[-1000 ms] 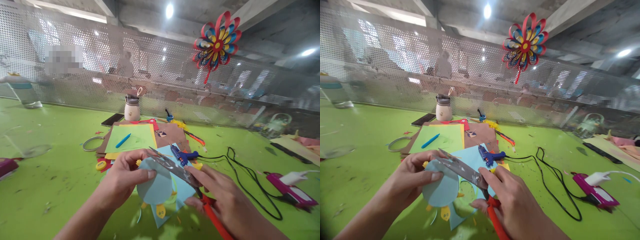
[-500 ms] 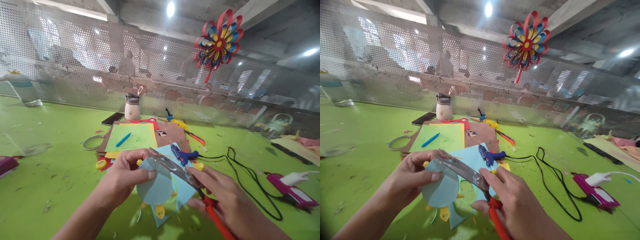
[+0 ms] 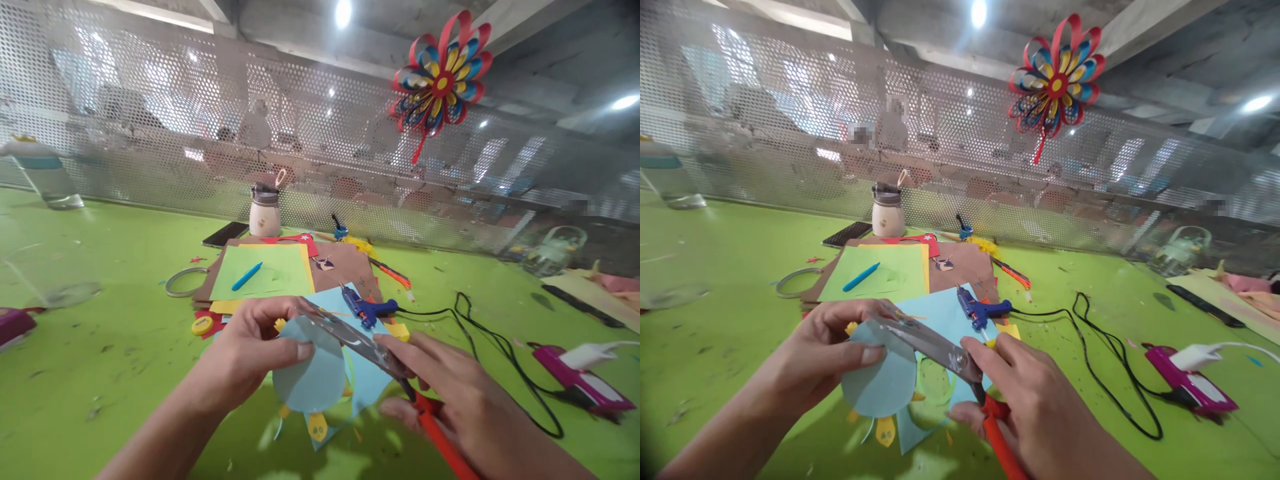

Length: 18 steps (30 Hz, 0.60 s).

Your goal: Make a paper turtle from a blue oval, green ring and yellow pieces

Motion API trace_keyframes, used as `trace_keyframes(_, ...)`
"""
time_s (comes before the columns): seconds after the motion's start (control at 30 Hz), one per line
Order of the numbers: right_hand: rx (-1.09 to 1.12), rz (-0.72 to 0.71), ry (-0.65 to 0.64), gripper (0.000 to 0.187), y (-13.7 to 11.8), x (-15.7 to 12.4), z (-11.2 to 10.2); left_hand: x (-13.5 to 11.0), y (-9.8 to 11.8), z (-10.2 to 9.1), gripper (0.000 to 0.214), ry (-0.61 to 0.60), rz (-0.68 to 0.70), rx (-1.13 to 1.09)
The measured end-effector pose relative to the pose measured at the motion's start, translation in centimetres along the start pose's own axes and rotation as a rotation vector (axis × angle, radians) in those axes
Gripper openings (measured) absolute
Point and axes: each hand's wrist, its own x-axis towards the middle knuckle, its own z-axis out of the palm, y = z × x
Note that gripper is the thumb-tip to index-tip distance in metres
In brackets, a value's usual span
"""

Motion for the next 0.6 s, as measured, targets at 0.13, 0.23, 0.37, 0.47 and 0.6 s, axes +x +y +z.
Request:
trace_keyframes(0.13, -0.002, -0.008, 0.015, 0.044, -0.04, -0.07, -0.05, 0.01, -0.08, 0.02, 0.008, -0.003, 0.000, -0.007)
trace_keyframes(0.23, -0.006, -0.016, 0.034, 0.043, -0.21, -0.01, -0.07, 0.01, -0.05, 0.02, 0.008, -0.001, 0.000, 0.000)
trace_keyframes(0.37, -0.003, -0.015, 0.047, 0.042, -0.40, 0.04, -0.09, 0.01, -0.04, 0.00, 0.007, 0.000, 0.004, 0.013)
trace_keyframes(0.47, 0.000, -0.010, 0.055, 0.042, -0.44, 0.00, -0.11, -0.01, 0.01, 0.03, 0.007, 0.003, 0.010, 0.016)
trace_keyframes(0.6, -0.006, -0.007, 0.058, 0.042, -0.43, 0.05, -0.13, -0.08, 0.13, 0.08, 0.008, 0.002, 0.031, 0.017)
